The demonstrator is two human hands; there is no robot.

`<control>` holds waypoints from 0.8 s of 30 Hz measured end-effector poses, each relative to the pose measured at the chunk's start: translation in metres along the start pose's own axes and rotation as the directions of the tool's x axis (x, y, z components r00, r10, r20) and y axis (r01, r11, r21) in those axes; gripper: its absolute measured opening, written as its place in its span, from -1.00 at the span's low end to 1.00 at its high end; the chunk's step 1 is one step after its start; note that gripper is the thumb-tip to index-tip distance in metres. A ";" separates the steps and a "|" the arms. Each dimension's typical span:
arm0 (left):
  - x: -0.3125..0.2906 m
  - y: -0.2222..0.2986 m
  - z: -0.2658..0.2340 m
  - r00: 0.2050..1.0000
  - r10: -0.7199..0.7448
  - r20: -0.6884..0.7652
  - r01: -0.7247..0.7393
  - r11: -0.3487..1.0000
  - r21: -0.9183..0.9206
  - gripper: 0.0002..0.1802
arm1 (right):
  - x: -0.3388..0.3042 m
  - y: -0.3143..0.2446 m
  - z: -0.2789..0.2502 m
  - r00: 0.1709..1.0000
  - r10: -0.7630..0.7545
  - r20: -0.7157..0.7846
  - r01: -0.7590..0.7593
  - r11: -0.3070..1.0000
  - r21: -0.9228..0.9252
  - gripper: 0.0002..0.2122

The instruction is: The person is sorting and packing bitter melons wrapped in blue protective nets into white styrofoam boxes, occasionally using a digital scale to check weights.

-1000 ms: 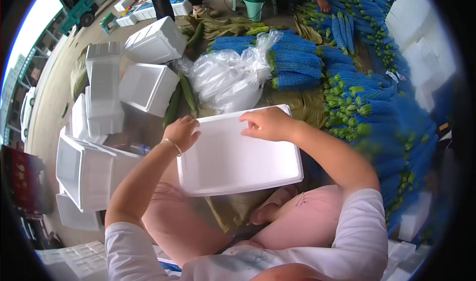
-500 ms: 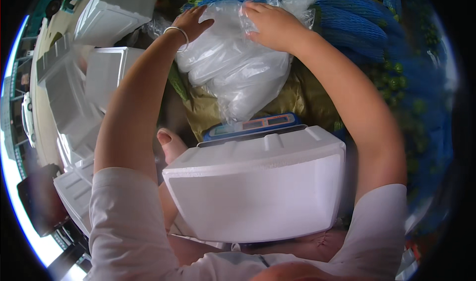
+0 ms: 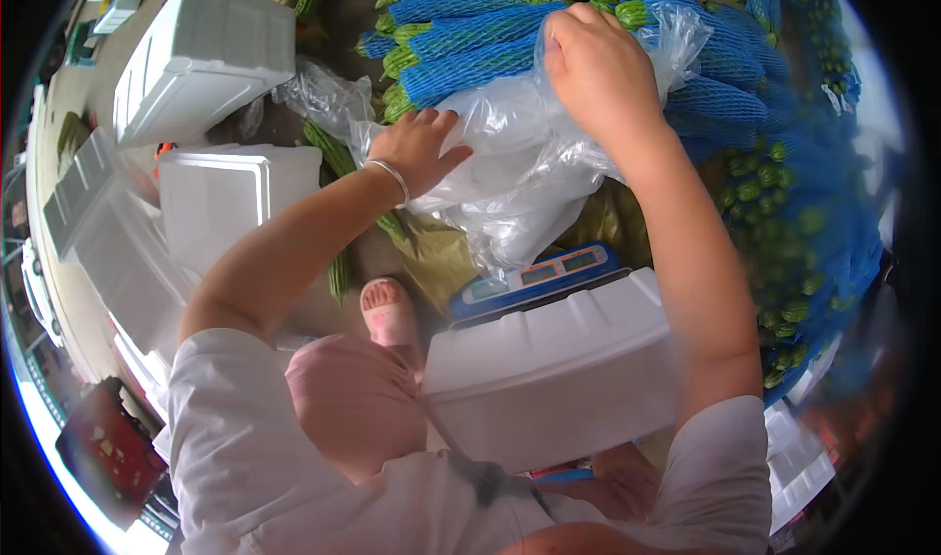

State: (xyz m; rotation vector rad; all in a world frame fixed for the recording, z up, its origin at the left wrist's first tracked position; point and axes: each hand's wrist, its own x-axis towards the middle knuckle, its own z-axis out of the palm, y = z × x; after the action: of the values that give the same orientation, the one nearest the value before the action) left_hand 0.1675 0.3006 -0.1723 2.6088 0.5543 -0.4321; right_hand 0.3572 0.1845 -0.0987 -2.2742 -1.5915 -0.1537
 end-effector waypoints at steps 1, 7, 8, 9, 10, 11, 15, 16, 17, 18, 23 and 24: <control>-0.005 0.000 0.009 0.998 0.058 -0.009 -0.058 0.998 0.019 -0.50 | 0.008 -0.007 0.007 0.994 -0.033 -0.102 0.036 0.999 0.028 -0.90; -0.003 -0.015 0.023 0.989 0.106 0.101 -0.097 0.991 -0.096 -0.45 | 0.046 -0.036 0.033 0.980 0.098 0.176 -0.066 0.982 -0.178 -0.92; -0.003 -0.017 0.033 0.986 0.151 0.067 -0.142 0.983 -0.116 -0.44 | 0.057 -0.039 0.020 0.984 0.168 0.051 -0.164 0.983 -0.080 -0.90; -0.004 -0.017 0.041 0.980 0.194 0.034 -0.188 0.973 -0.136 -0.42 | 0.066 -0.044 0.010 0.966 0.250 -0.067 -0.249 0.968 0.028 -0.88; -0.004 -0.017 0.049 0.983 0.177 0.054 -0.165 0.971 -0.174 -0.40 | 0.072 -0.047 0.007 0.951 0.290 -0.110 -0.279 0.955 0.101 -0.88; -0.008 -0.018 0.056 0.981 0.182 0.062 -0.168 0.968 -0.186 -0.40 | 0.071 -0.054 0.014 0.950 0.296 -0.097 -0.287 0.953 0.093 -0.88; -0.009 -0.022 0.056 0.988 0.141 0.066 -0.131 0.982 -0.135 -0.34 | 0.039 -0.078 0.105 0.864 -0.003 0.503 -0.233 0.883 0.407 -0.87; -0.009 -0.021 0.057 0.983 0.163 0.078 -0.147 0.973 -0.179 -0.35 | 0.017 -0.075 0.132 0.854 -0.009 0.520 -0.164 0.944 0.285 -0.86; -0.008 -0.020 0.061 0.978 0.191 0.088 -0.166 0.959 -0.229 -0.36 | -0.003 -0.070 0.152 0.841 -0.009 0.541 -0.088 0.984 0.153 -0.86; -0.010 -0.026 0.066 0.978 0.188 0.092 -0.162 0.959 -0.232 -0.36 | -0.014 -0.068 0.164 0.838 -0.011 0.545 -0.089 0.984 0.156 -0.86; -0.005 -0.083 0.034 0.997 0.075 -0.021 -0.064 0.641 -0.765 -0.70 | -0.020 -0.067 0.173 0.906 0.138 0.399 -0.185 0.979 0.080 -0.84; 0.011 -0.092 0.019 0.983 -0.043 -0.176 -0.107 0.650 -0.753 -0.67 | -0.015 -0.066 0.174 0.910 0.129 0.395 -0.184 0.977 0.106 -0.83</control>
State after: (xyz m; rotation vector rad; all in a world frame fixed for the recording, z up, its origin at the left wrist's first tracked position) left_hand 0.1316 0.3710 -0.2251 1.8214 0.5833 0.0721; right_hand 0.2704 0.2527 -0.2496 -2.4107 -1.5249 0.4650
